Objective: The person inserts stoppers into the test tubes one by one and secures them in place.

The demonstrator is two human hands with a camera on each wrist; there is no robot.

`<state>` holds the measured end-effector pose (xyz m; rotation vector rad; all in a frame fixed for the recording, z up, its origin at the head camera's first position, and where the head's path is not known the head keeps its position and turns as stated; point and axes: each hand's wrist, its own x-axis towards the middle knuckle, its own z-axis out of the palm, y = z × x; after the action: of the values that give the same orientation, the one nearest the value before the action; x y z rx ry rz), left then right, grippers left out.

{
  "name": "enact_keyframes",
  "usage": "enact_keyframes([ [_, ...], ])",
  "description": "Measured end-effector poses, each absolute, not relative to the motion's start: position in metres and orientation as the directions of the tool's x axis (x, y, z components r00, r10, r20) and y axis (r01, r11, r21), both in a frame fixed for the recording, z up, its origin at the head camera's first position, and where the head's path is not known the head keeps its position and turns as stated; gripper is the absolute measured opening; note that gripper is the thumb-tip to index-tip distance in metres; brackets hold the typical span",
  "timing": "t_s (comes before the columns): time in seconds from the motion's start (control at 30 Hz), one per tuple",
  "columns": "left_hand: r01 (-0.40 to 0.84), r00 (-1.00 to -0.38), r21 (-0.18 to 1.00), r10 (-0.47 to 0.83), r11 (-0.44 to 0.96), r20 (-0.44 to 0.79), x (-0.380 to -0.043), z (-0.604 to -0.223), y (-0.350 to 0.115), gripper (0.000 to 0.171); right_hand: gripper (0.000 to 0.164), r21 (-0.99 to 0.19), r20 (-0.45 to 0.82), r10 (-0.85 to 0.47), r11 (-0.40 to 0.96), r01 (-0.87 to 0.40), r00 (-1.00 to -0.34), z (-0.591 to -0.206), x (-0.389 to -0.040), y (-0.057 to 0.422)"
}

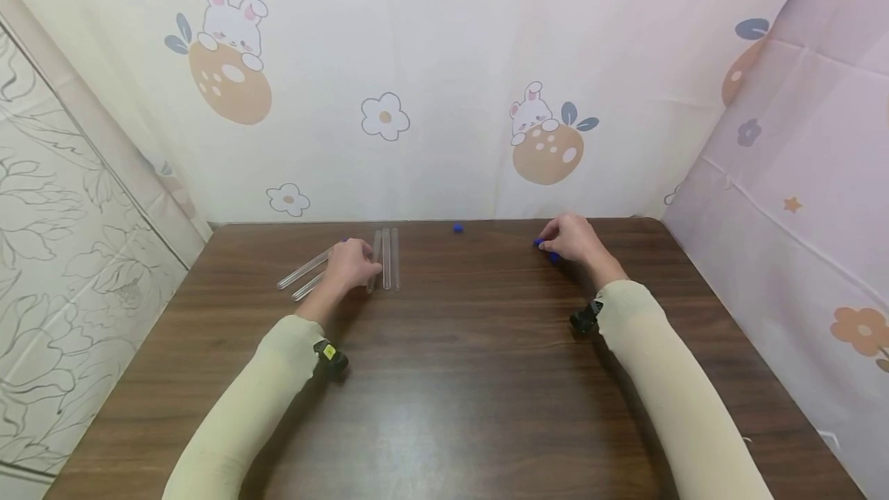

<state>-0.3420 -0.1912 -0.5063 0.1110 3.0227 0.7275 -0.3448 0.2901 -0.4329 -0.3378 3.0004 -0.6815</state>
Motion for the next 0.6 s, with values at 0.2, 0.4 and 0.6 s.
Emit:
enact_keyframes([
  [0.2, 0.045, -0.998, 0.464, 0.062, 0.885, -0.022, -0.3446, -0.5085, -0.1924, 0.054, 0.019, -0.426, 0.016, -0.213, 0.882, -0.200, -0.977, -0.4329, -0.3458, 0.2890],
  [0.4, 0.043, -0.998, 0.468, 0.055, 0.883, -0.011, -0.3414, -0.5067, -0.1914, 0.053, 0.020, -0.436, 0.007, -0.214, 0.878, -0.196, -0.977, -0.4353, -0.3467, 0.2895],
  [0.6, 0.052, -0.999, 0.472, 0.050, 0.880, 0.016, -0.3371, -0.5059, -0.1895, 0.051, 0.023, -0.437, 0.003, -0.218, 0.878, -0.197, -0.976, -0.4400, -0.3474, 0.2905],
])
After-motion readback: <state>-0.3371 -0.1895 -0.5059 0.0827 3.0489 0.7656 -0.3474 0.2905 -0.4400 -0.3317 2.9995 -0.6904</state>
